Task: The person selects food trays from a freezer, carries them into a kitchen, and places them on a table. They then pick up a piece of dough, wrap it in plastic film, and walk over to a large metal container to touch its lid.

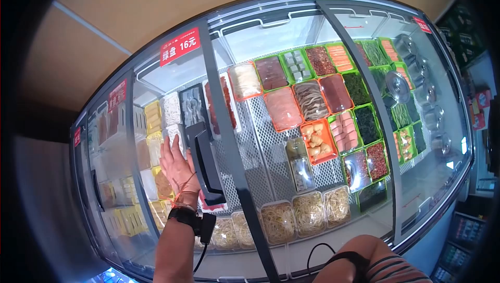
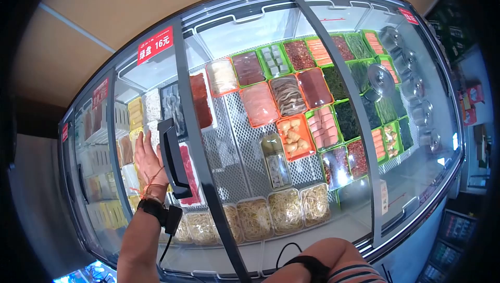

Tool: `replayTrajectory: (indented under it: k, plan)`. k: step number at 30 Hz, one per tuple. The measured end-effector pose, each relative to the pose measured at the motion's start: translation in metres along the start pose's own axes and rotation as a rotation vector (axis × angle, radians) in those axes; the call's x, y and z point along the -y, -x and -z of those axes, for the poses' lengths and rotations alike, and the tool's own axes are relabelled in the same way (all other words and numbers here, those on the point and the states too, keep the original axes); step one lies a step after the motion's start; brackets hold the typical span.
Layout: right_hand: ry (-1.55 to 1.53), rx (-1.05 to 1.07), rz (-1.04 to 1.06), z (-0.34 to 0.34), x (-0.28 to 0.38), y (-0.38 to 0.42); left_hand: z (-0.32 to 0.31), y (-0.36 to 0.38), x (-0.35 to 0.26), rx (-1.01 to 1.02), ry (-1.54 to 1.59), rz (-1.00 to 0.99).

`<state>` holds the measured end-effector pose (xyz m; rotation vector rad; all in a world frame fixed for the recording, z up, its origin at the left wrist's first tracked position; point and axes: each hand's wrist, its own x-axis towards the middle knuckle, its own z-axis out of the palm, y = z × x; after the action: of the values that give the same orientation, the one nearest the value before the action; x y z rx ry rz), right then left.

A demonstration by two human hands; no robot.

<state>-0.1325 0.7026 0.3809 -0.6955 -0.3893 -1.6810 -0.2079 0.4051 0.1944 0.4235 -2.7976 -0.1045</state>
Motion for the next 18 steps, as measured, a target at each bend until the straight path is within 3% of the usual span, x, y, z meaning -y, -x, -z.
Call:
replayTrajectory:
  k: [2, 3, 5, 6, 8, 15, 18]
  plan:
    - [0.44, 0.044, 0.038, 0.001, 0.007, 0.005, 0.001, 0.001, -0.001, 0.009, 0.024, 0.006]
    - [0.436, 0.039, 0.039, 0.003, 0.008, 0.007, 0.001, 0.001, -0.002, 0.014, 0.025, 0.008]
    - [0.941, 0.044, 0.23, 0.005, 0.011, 0.01, 0.001, 0.0, -0.003, 0.005, 0.002, -0.002]
    - [0.943, 0.042, 0.227, 0.004, 0.012, 0.009, 0.001, 0.001, -0.003, -0.012, -0.015, -0.006]
    - [1.144, -0.056, 0.439, 0.001, 0.013, 0.007, 0.0, 0.0, 0.0, -0.018, 0.001, -0.015]
    - [1.419, -0.184, 0.661, -0.01, 0.021, 0.013, -0.002, 0.0, 0.001, -0.042, 0.001, -0.039]
    - [1.63, -0.085, 0.693, -0.009, 0.026, 0.029, -0.003, -0.001, 0.002, -0.064, 0.004, -0.08]
